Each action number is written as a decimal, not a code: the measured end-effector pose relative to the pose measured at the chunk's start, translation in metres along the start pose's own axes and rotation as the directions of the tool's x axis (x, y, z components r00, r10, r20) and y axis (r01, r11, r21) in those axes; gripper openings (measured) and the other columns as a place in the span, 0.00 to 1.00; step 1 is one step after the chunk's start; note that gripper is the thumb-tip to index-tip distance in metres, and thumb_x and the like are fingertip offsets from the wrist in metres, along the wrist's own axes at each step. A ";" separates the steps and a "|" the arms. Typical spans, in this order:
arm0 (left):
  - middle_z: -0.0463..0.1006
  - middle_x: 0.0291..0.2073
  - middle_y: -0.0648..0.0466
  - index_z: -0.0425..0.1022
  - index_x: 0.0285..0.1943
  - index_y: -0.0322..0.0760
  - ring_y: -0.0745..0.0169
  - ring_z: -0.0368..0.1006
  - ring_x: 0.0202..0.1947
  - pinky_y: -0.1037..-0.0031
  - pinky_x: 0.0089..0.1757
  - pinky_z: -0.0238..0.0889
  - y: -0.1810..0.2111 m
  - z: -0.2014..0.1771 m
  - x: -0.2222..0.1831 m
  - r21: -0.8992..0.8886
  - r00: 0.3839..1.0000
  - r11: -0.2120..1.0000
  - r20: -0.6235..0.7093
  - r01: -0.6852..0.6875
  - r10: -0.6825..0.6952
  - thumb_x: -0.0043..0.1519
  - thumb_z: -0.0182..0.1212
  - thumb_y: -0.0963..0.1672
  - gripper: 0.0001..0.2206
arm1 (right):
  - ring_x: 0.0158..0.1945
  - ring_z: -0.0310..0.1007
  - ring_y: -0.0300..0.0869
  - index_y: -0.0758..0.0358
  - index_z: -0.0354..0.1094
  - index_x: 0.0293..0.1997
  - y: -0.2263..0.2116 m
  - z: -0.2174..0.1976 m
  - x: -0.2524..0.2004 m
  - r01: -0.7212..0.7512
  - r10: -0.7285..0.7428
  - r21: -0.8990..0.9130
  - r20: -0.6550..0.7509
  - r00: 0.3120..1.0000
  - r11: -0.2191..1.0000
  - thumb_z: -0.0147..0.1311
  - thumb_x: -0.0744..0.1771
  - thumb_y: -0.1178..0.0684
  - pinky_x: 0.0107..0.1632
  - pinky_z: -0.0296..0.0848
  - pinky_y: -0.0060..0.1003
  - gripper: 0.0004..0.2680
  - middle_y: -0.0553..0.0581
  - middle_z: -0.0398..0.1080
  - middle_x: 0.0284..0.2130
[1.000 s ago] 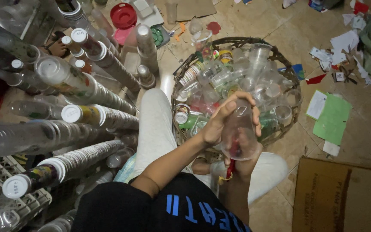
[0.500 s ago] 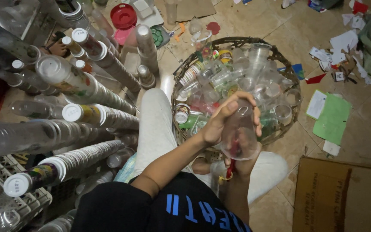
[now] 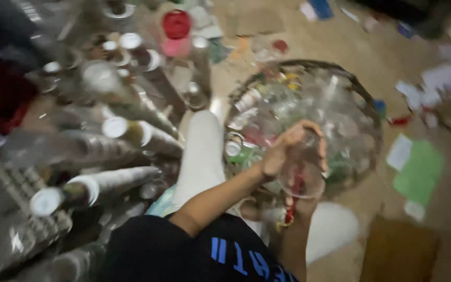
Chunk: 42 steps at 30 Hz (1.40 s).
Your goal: Sorting and cleaning plastic cups for recycling by cutting off the rims.
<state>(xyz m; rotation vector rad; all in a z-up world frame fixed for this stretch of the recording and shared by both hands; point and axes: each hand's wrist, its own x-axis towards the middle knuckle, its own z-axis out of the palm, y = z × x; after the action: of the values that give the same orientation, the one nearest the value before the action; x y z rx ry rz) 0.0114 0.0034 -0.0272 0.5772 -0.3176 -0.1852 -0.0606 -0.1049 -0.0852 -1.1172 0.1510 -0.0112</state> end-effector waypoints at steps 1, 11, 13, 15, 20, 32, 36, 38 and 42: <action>0.77 0.43 0.42 0.71 0.56 0.34 0.60 0.80 0.36 0.78 0.29 0.75 0.000 -0.010 0.002 0.025 0.999 0.999 -0.023 -0.046 0.046 0.70 0.52 0.52 0.19 | 0.09 0.54 0.33 0.62 0.68 0.34 0.015 -0.018 0.004 -0.016 0.016 0.003 0.055 0.998 1.000 0.47 0.71 0.45 0.11 0.54 0.28 0.12 0.49 0.66 0.19; 0.76 0.48 0.47 0.70 0.61 0.34 0.57 0.76 0.47 0.68 0.53 0.69 0.040 -0.026 -0.014 -0.092 0.987 0.982 -0.016 -0.162 0.162 0.77 0.48 0.48 0.15 | 0.10 0.55 0.32 0.65 0.68 0.53 0.023 0.033 0.036 -0.122 0.097 0.072 0.284 0.954 0.990 0.53 0.69 0.46 0.11 0.51 0.25 0.13 0.50 0.67 0.21; 0.77 0.50 0.52 0.73 0.62 0.37 0.70 0.75 0.51 0.76 0.55 0.68 0.038 -0.035 -0.012 0.109 0.947 0.967 -0.199 -0.233 0.250 0.76 0.50 0.51 0.17 | 0.10 0.54 0.31 0.65 0.68 0.52 0.013 0.050 0.035 -0.100 0.080 0.055 0.290 0.954 0.993 0.54 0.69 0.46 0.11 0.50 0.25 0.13 0.49 0.67 0.20; 0.77 0.46 0.42 0.66 0.61 0.30 0.50 0.77 0.44 0.58 0.51 0.73 0.037 -0.071 -0.002 -0.253 0.970 0.955 0.145 -0.155 0.196 0.75 0.50 0.47 0.14 | 0.09 0.53 0.30 0.64 0.69 0.51 0.003 0.065 0.032 -0.045 0.035 0.029 0.266 0.963 0.999 0.55 0.68 0.46 0.10 0.48 0.24 0.12 0.48 0.66 0.18; 0.78 0.45 0.46 0.66 0.62 0.35 0.52 0.78 0.42 0.61 0.47 0.77 0.052 -0.103 0.004 -0.135 0.946 0.941 0.061 -0.309 0.319 0.73 0.56 0.49 0.16 | 0.12 0.60 0.33 0.67 0.70 0.53 0.038 0.039 0.048 -0.032 0.098 -0.177 0.379 0.920 0.984 0.55 0.70 0.43 0.13 0.59 0.25 0.16 0.55 0.72 0.25; 0.75 0.44 0.56 0.60 0.60 0.43 0.61 0.76 0.46 0.64 0.55 0.72 0.122 -0.068 -0.087 0.638 0.773 0.719 -0.297 -0.276 0.560 0.55 0.70 0.44 0.26 | 0.13 0.58 0.37 0.62 0.66 0.56 0.102 0.009 0.088 -0.311 0.261 -0.005 0.559 0.787 0.950 0.60 0.66 0.46 0.12 0.57 0.25 0.16 0.59 0.67 0.26; 0.73 0.44 0.55 0.56 0.58 0.44 0.60 0.75 0.46 0.65 0.53 0.71 0.122 -0.059 -0.130 0.571 0.674 0.658 -0.228 -0.492 0.702 0.59 0.66 0.37 0.24 | 0.25 0.68 0.39 0.68 0.63 0.60 0.138 0.016 0.079 -0.370 0.315 -0.032 0.595 0.740 0.929 0.68 0.61 0.45 0.13 0.59 0.24 0.26 0.57 0.68 0.29; 0.72 0.44 0.54 0.56 0.59 0.43 0.59 0.74 0.46 0.64 0.53 0.71 0.131 -0.060 -0.145 0.621 0.614 0.592 -0.216 -0.514 0.760 0.59 0.64 0.36 0.24 | 0.21 0.65 0.36 0.65 0.61 0.60 0.161 0.017 0.080 -0.421 0.351 -0.060 0.667 0.657 0.905 0.72 0.58 0.43 0.14 0.61 0.23 0.29 0.57 0.69 0.28; 0.76 0.37 0.41 0.57 0.56 0.28 0.50 0.79 0.40 0.62 0.47 0.73 0.147 -0.064 -0.163 0.703 0.355 0.296 -0.067 -0.647 0.932 0.55 0.71 0.35 0.26 | 0.05 0.62 0.47 0.61 0.60 0.58 0.198 0.051 0.079 -0.674 0.189 0.092 0.924 0.332 0.733 0.76 0.56 0.48 0.04 0.61 0.37 0.29 0.65 0.63 0.15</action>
<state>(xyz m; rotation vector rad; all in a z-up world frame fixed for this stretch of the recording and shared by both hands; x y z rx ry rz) -0.1064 0.1986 -0.0347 0.9669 -0.1423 1.1672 0.0112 0.0210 -0.2499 -0.4130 -0.4849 1.0237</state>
